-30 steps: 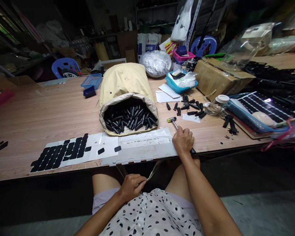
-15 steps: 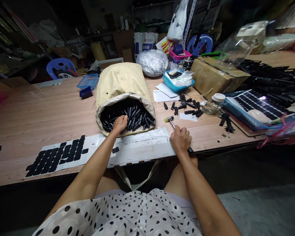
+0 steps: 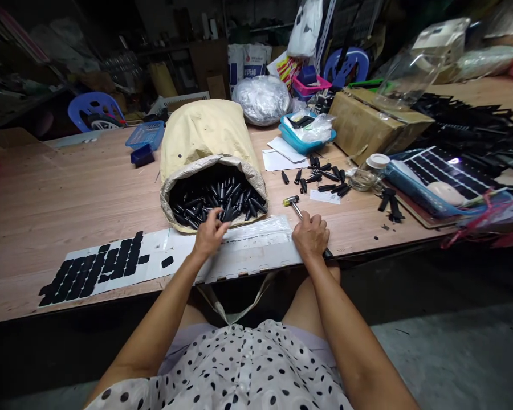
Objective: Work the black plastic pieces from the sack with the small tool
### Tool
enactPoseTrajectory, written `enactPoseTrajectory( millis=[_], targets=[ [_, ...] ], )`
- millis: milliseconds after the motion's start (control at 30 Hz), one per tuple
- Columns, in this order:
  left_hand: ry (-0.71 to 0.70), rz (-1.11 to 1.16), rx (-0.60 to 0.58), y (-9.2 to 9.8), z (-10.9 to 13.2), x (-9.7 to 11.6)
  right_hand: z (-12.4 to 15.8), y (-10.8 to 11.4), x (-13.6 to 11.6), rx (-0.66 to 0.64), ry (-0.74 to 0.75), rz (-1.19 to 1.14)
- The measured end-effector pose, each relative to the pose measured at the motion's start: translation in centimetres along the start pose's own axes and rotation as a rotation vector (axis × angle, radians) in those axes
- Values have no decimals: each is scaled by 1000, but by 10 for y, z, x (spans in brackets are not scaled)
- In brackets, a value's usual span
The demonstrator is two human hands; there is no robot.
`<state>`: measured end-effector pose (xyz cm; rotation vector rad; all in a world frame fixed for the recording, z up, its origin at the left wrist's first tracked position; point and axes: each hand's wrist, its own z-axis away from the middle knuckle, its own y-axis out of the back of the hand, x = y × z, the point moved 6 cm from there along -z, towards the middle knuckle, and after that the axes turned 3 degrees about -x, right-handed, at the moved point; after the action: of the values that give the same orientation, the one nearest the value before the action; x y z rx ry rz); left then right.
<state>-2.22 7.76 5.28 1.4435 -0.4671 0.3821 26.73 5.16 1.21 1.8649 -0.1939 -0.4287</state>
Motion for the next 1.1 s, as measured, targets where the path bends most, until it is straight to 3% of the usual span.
enactPoseTrajectory(
  millis=[100, 200, 333, 533, 700, 867, 1100],
  targets=[
    [-131, -1, -85, -31, 26, 10, 0, 1, -1, -4, -3, 2],
    [-140, -4, -102, -48, 38, 7, 2, 3, -2, -6, 0, -14],
    [-160, 1, -67, -52, 39, 5, -2, 3, -1, -57, -18, -44],
    [-185, 47, -70, -56, 30, 7, -13, 2, 8, -250, -91, -173],
    [-165, 110, -71, -58, 28, 4, 33, 18, 0, -117, 46, -492],
    [-134, 125, -75, -57, 28, 3, 93, 27, -24, -165, 241, -735],
    [-131, 127, -65, -59, 25, 4, 111, 45, -49, -163, 375, -750]
  ],
)
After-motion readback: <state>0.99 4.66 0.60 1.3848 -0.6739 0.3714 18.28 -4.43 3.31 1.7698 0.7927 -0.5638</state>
